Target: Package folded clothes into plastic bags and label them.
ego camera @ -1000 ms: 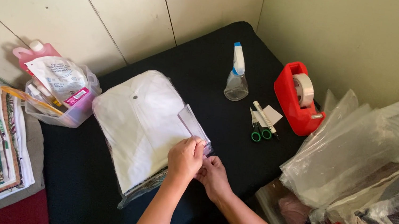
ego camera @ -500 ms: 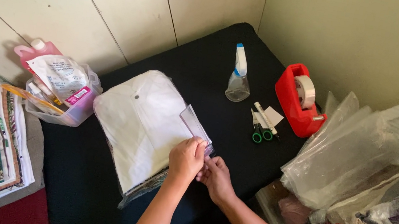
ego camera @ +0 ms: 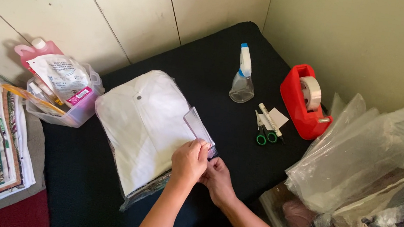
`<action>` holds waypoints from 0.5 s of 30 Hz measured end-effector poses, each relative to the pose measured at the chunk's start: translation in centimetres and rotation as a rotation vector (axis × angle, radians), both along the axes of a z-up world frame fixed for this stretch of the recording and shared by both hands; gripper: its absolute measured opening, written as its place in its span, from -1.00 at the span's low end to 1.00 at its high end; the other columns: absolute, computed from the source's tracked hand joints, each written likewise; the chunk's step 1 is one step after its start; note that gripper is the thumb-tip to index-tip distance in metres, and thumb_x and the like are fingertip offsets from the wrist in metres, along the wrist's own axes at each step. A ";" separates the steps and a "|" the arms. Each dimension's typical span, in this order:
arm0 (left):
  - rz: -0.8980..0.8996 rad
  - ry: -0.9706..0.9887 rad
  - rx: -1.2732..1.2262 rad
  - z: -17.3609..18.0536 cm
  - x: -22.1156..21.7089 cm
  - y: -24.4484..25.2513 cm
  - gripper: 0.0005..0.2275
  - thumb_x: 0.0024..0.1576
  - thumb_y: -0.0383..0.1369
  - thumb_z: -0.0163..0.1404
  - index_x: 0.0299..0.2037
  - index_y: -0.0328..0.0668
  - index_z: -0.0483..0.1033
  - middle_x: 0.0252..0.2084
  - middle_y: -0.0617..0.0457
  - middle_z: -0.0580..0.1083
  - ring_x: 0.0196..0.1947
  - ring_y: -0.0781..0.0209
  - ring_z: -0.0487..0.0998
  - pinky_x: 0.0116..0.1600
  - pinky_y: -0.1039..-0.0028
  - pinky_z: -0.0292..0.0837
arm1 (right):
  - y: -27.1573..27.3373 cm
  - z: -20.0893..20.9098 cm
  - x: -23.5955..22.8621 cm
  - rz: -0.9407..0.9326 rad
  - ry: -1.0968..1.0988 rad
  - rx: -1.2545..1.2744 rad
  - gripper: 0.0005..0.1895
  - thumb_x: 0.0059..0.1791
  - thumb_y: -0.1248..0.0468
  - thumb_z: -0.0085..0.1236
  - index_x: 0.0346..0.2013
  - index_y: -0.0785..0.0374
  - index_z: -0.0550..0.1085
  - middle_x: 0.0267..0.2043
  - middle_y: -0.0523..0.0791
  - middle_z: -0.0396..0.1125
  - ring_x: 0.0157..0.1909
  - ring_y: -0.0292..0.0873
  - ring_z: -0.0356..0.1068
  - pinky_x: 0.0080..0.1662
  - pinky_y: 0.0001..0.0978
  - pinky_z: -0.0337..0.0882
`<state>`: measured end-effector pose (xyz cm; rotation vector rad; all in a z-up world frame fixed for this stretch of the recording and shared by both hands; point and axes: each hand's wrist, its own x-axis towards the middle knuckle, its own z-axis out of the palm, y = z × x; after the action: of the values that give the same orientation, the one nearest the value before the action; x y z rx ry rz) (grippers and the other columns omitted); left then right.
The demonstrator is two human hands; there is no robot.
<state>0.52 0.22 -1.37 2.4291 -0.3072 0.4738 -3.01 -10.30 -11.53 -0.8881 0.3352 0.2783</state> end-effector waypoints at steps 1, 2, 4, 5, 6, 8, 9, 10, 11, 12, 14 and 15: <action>0.001 0.000 0.000 0.0 0.0 0.0 -0.89 0.16 -0.33 0.07 -0.32 -0.17 0.56 -0.40 -0.03 0.58 -0.38 -0.06 0.60 -0.26 0.17 0.49 | -0.2 -0.2 -0.1 0.001 0.000 0.000 -0.78 0.13 0.15 0.02 -0.28 0.18 0.28 -0.39 -0.11 0.36 -0.39 -0.22 0.41 -0.28 -0.33 0.52; 0.002 -0.009 -0.009 -0.1 0.0 0.1 -0.89 0.16 -0.32 0.08 -0.32 -0.16 0.57 -0.40 -0.03 0.58 -0.38 -0.08 0.60 -0.26 0.17 0.49 | -0.4 -0.5 -0.2 0.002 0.003 0.052 -0.82 0.10 0.18 0.01 -0.29 0.19 0.28 -0.39 -0.09 0.37 -0.38 -0.20 0.43 -0.27 -0.31 0.53; 0.007 -0.020 -0.021 -0.2 0.2 0.0 -0.89 0.16 -0.32 0.09 -0.32 -0.16 0.58 -0.40 -0.04 0.58 -0.39 -0.09 0.59 -0.27 0.16 0.48 | -0.5 -0.4 0.2 0.007 0.005 0.100 -0.85 0.08 0.22 0.00 -0.29 0.20 0.28 -0.39 -0.07 0.39 -0.38 -0.17 0.45 -0.26 -0.30 0.53; 0.003 -0.010 -0.017 -0.2 0.1 0.0 -0.89 0.16 -0.32 0.08 -0.31 -0.16 0.57 -0.40 -0.04 0.58 -0.39 -0.07 0.60 -0.27 0.17 0.49 | -0.3 -0.3 0.2 0.001 0.037 0.076 -0.83 0.10 0.19 -0.01 -0.28 0.19 0.28 -0.39 -0.08 0.39 -0.39 -0.18 0.44 -0.28 -0.31 0.52; 0.000 0.000 -0.013 -0.3 -0.1 0.1 -0.89 0.17 -0.32 0.08 -0.31 -0.17 0.57 -0.40 -0.04 0.58 -0.39 -0.06 0.60 -0.27 0.18 0.50 | -0.1 -0.1 0.2 -0.004 0.069 0.051 -0.81 0.12 0.16 -0.03 -0.27 0.19 0.28 -0.39 -0.08 0.38 -0.39 -0.18 0.43 -0.30 -0.32 0.50; 0.002 -0.005 -0.005 0.1 -0.1 0.0 -0.89 0.16 -0.33 0.08 -0.31 -0.16 0.57 -0.40 -0.04 0.58 -0.39 -0.06 0.60 -0.27 0.18 0.50 | 0.1 -0.4 0.5 0.001 0.081 0.025 -0.82 0.12 0.18 -0.01 -0.27 0.18 0.27 -0.39 -0.08 0.38 -0.39 -0.18 0.43 -0.29 -0.30 0.51; 0.004 -0.008 0.002 0.2 -0.1 0.0 -0.89 0.16 -0.33 0.08 -0.32 -0.16 0.57 -0.41 -0.04 0.58 -0.40 -0.06 0.61 -0.27 0.18 0.50 | 0.2 -0.5 0.6 0.008 0.096 -0.002 -0.82 0.12 0.20 0.01 -0.27 0.18 0.26 -0.38 -0.08 0.37 -0.39 -0.18 0.43 -0.28 -0.28 0.53; 0.005 -0.009 0.000 0.2 -0.1 0.0 -0.89 0.16 -0.33 0.08 -0.32 -0.16 0.57 -0.41 -0.04 0.58 -0.40 -0.06 0.61 -0.27 0.18 0.50 | 0.3 -0.9 0.6 0.008 0.094 -0.003 -0.82 0.12 0.20 0.01 -0.27 0.18 0.26 -0.38 -0.08 0.37 -0.39 -0.18 0.43 -0.28 -0.28 0.53; 0.004 -0.009 -0.006 0.2 -0.1 -0.1 -0.89 0.16 -0.33 0.08 -0.32 -0.17 0.57 -0.41 -0.04 0.58 -0.39 -0.07 0.61 -0.28 0.18 0.50 | 0.4 -1.3 0.6 0.021 0.053 -0.040 -0.85 0.10 0.24 0.03 -0.26 0.18 0.27 -0.37 -0.10 0.37 -0.38 -0.18 0.44 -0.28 -0.28 0.53; 0.003 -0.009 -0.013 0.2 -0.2 -0.1 -0.89 0.17 -0.33 0.08 -0.32 -0.18 0.57 -0.40 -0.04 0.58 -0.39 -0.07 0.61 -0.28 0.18 0.50 | 0.5 -1.6 0.5 0.034 0.011 -0.078 -0.86 0.08 0.28 0.06 -0.26 0.18 0.27 -0.36 -0.12 0.37 -0.38 -0.19 0.44 -0.27 -0.27 0.54; 0.006 -0.009 -0.005 -0.2 0.0 0.0 -0.89 0.17 -0.33 0.08 -0.31 -0.18 0.57 -0.41 -0.03 0.58 -0.40 -0.06 0.61 -0.29 0.19 0.50 | 0.0 -0.7 0.3 0.010 0.050 -0.030 -0.86 0.06 0.30 0.04 -0.28 0.17 0.25 -0.39 -0.08 0.37 -0.40 -0.16 0.45 -0.29 -0.26 0.55; 0.013 -0.007 0.002 -0.4 0.1 0.1 -0.89 0.17 -0.33 0.07 -0.30 -0.17 0.57 -0.41 -0.03 0.58 -0.41 -0.05 0.61 -0.29 0.20 0.51 | -0.1 -0.3 0.3 -0.009 0.092 0.017 -0.86 0.04 0.32 0.02 -0.30 0.17 0.23 -0.41 -0.05 0.38 -0.42 -0.13 0.46 -0.30 -0.25 0.56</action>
<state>0.57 0.31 -1.75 2.4329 -0.2955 0.4877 -2.75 -10.43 -11.80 -0.8590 0.4210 0.3137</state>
